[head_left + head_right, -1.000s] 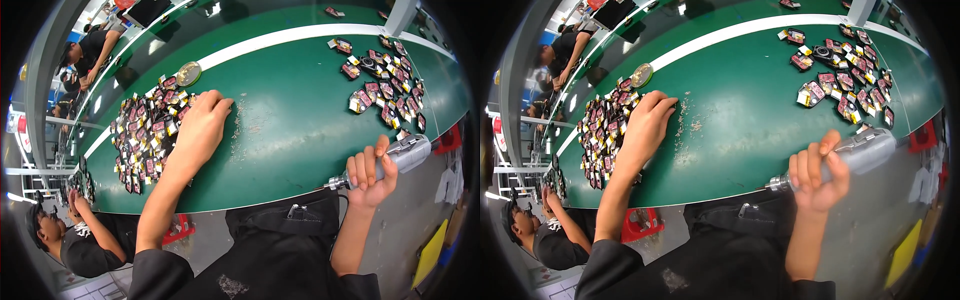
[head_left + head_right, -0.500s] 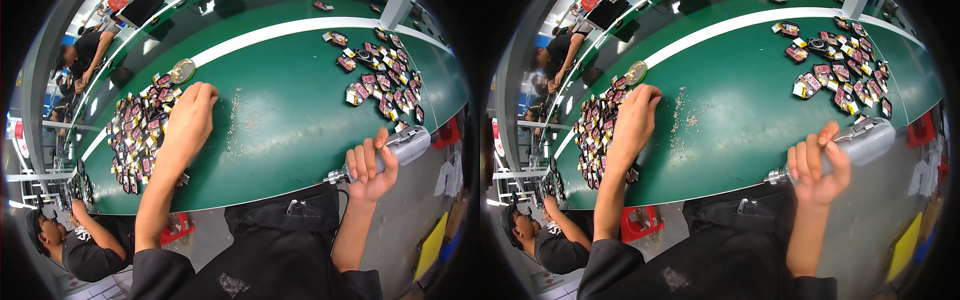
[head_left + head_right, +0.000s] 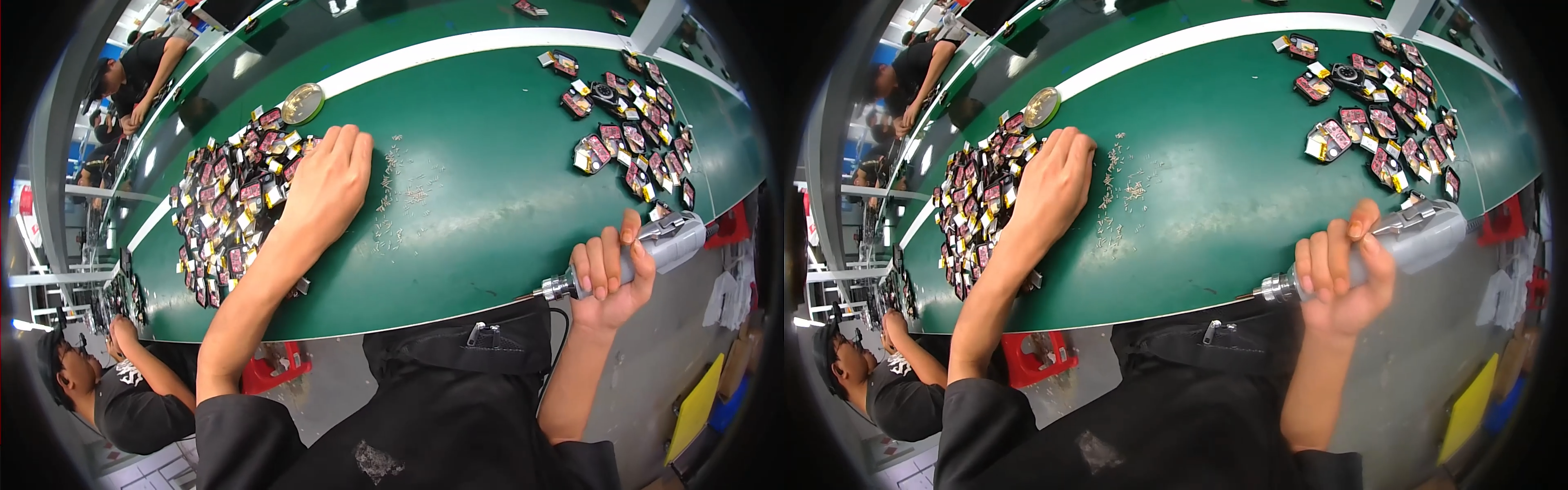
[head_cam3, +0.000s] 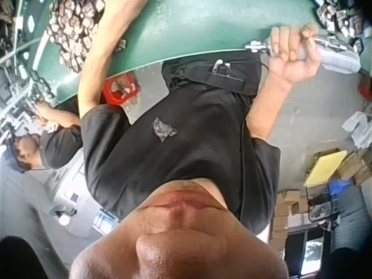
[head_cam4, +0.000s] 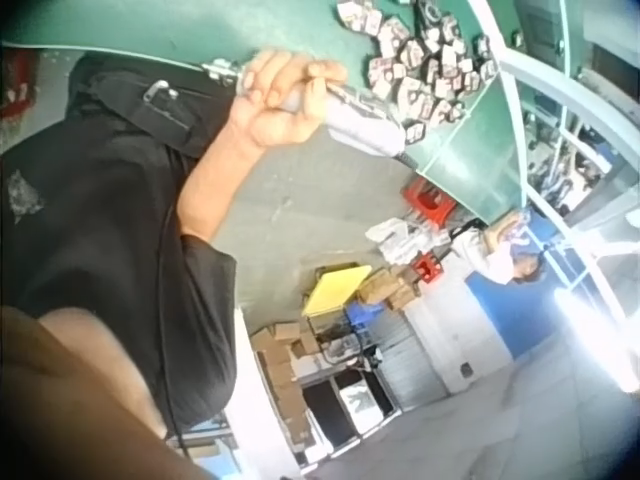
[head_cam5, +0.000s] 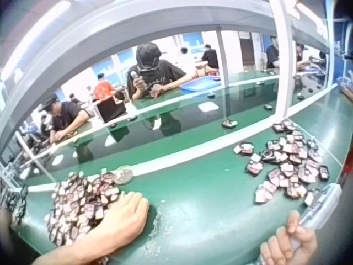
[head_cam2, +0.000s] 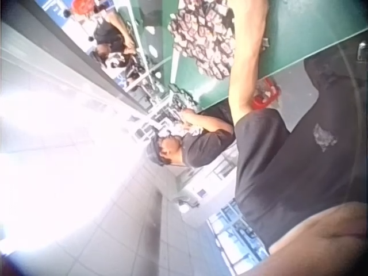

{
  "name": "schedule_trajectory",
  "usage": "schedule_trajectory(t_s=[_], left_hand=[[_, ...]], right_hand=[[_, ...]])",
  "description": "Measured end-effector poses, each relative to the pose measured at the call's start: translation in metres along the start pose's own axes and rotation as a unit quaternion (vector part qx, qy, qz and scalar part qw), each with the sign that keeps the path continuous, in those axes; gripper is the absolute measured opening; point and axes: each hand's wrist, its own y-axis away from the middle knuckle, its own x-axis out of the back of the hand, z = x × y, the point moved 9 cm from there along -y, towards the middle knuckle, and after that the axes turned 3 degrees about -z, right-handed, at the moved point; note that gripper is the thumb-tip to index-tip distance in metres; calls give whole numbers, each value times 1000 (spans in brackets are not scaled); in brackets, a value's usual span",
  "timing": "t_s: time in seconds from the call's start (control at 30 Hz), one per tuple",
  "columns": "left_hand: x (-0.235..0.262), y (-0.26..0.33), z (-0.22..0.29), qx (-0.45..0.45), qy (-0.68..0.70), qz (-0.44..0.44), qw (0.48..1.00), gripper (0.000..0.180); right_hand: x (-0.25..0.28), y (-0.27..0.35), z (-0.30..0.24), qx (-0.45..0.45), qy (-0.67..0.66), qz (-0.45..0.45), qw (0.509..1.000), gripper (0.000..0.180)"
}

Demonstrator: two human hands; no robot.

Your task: Assembling electronic components using an electric screwdriver on a factory line.

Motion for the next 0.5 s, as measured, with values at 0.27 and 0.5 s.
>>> schedule_trajectory(t_s=[0.27,0.5], left_hand=[[29,25,29,84,249,40,964,7],[33,43,70,37,466,86,880,15]], right_hand=[[2,-6,5,-17,19,21,999,13],[-32,-8,-2,2,19,-54,998,17]])
